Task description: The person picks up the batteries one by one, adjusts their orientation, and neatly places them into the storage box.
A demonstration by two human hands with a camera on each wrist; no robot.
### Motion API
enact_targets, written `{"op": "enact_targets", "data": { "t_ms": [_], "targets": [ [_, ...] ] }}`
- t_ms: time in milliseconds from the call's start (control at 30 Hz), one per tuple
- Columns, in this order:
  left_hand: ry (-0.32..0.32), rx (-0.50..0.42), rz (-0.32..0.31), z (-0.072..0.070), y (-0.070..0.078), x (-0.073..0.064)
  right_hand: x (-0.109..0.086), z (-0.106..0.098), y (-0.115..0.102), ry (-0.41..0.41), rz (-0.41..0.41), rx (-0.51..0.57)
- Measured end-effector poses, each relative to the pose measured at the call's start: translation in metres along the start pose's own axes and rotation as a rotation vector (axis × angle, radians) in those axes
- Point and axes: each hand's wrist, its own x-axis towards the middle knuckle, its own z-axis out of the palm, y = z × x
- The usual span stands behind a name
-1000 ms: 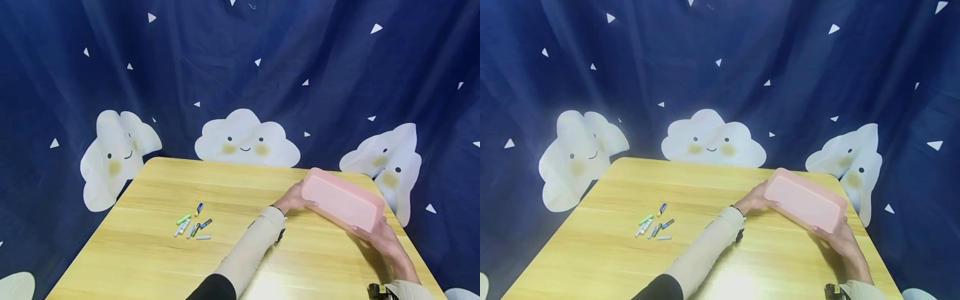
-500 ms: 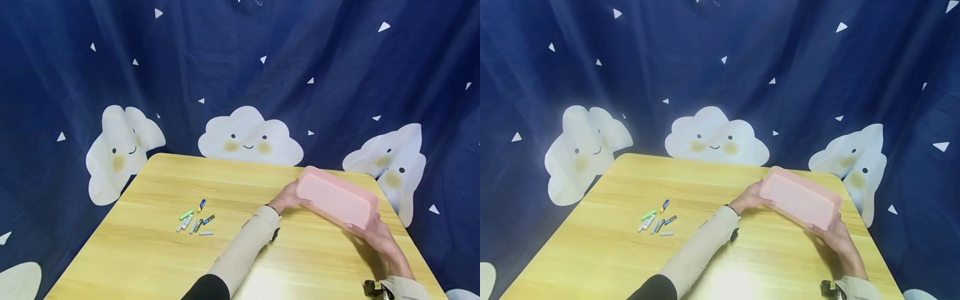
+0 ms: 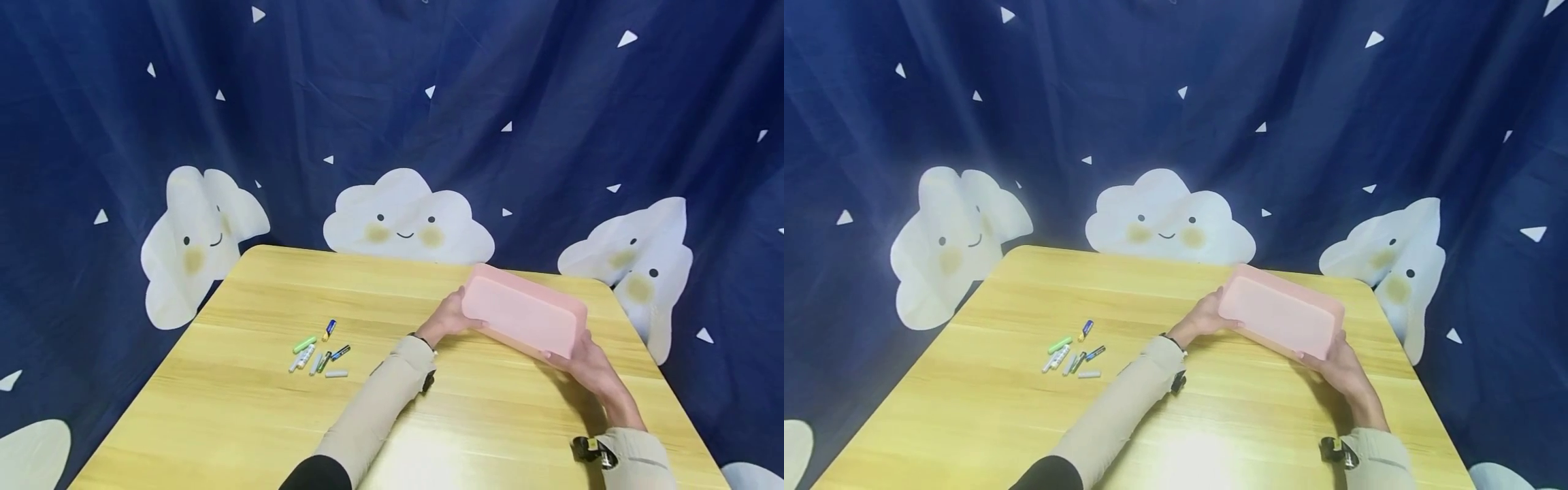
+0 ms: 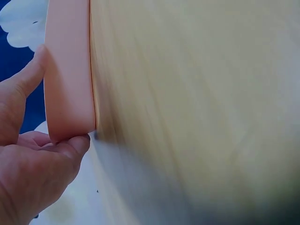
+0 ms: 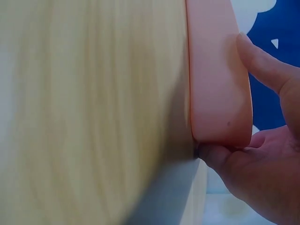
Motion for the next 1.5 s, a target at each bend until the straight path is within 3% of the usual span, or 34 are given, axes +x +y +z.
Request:
{"op": "enact_targets", "data": {
  "t_ms": [267, 467, 700, 1067, 1367, 1500],
  "targets": [
    [0.026, 0.007, -0.071, -0.012, -0.007, -0.011, 0.008, 0.011, -0.011, -0.013, -0.079, -0.026],
    [0.067, -0.005, -0.074, -0.023, -0.015, -0.021, 0.018, 0.021, -0.019, -0.026, -0.130, -0.049],
    [0.110, -0.010, -0.074, -0.034, -0.021, -0.033, 0.027, 0.029, -0.028, -0.068, -0.105, -0.012],
    [0.181, 0.007, -0.106, -0.053, -0.031, -0.053, 0.040, 0.047, -0.043, -0.094, -0.181, -0.030],
    [0.192, -0.001, -0.210, -0.063, -0.031, -0.062, 0.048, 0.055, -0.054, -0.137, -0.179, 0.041],
    [0.198, -0.011, -0.240, -0.066, -0.030, -0.065, 0.050, 0.057, -0.056, -0.138, -0.174, 0.025]
  ]
}}
